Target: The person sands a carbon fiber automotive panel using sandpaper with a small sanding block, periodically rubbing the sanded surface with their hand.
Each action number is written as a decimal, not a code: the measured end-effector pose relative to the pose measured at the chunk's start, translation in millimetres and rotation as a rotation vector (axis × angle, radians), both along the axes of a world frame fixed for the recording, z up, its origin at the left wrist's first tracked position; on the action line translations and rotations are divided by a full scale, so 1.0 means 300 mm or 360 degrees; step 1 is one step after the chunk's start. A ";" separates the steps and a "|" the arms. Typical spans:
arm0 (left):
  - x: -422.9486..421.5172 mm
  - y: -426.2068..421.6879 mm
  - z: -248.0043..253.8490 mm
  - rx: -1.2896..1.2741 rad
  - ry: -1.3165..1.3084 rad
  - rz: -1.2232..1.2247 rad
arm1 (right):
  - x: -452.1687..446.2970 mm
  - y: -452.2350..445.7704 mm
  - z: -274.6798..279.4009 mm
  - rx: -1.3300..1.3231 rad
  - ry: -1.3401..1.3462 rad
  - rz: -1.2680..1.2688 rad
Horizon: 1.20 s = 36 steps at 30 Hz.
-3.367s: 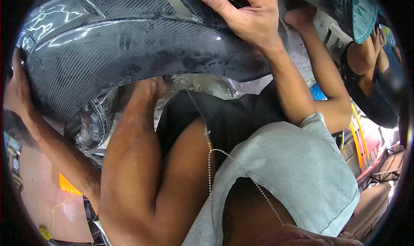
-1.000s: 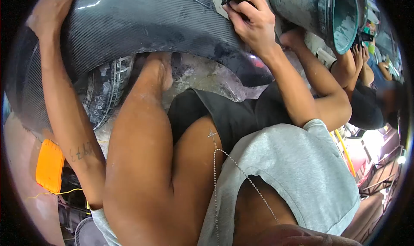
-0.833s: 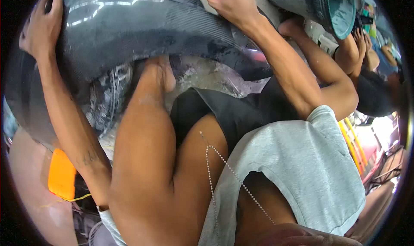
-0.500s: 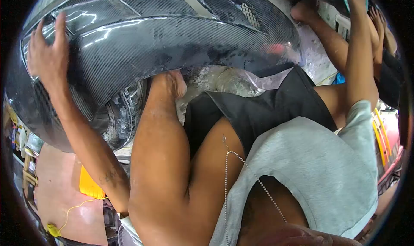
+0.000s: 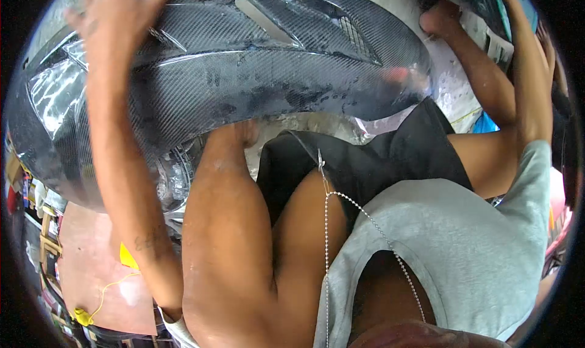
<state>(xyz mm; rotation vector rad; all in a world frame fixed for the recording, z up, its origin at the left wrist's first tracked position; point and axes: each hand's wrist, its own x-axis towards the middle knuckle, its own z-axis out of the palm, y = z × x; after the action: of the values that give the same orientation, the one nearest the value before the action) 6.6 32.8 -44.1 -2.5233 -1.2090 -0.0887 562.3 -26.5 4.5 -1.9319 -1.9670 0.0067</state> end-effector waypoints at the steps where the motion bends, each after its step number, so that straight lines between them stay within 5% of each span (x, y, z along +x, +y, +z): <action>1: -0.101 0.038 -0.018 -0.0035 -0.0100 0.0051 | -0.053 -0.011 0.055 0.0074 0.0074 0.0014; 5: -0.504 0.192 -0.046 -0.0012 -0.0035 0.0395 | -0.368 -0.111 0.246 0.0281 0.0578 0.0047; 6: -0.588 0.207 -0.030 0.0012 0.0349 0.0476 | -0.430 -0.134 0.267 0.0286 0.0774 0.0023; 9: -0.695 0.181 -0.004 -0.0050 0.0320 0.0778 | -0.531 -0.186 0.238 0.0001 0.0400 0.0036; 11: -0.593 0.076 0.022 0.0065 0.0406 0.0892 | -0.769 -0.227 0.129 -0.0035 0.0512 0.0547; 14: -0.677 0.103 -0.037 -0.0261 0.0583 0.0669 | -0.941 -0.197 0.043 -0.0256 0.0035 0.1267; 22: -0.595 0.051 0.030 -0.0148 0.0007 0.0620 | -1.055 -0.258 -0.035 -0.0332 0.0830 0.0452; 27: -0.493 -0.002 0.103 -0.0026 -0.0400 0.0590 | -1.007 -0.405 -0.164 -0.0147 0.0832 0.0508; 36: -0.526 0.087 -0.013 0.0175 -0.0582 0.0469 | -1.036 -0.358 -0.184 -0.0122 0.0865 0.0534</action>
<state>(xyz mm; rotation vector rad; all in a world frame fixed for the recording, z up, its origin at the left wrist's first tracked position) -151.2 59.0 -47.9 -2.2677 -1.6511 -0.5475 251.4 -134.0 -50.7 -1.4133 -1.8894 0.6342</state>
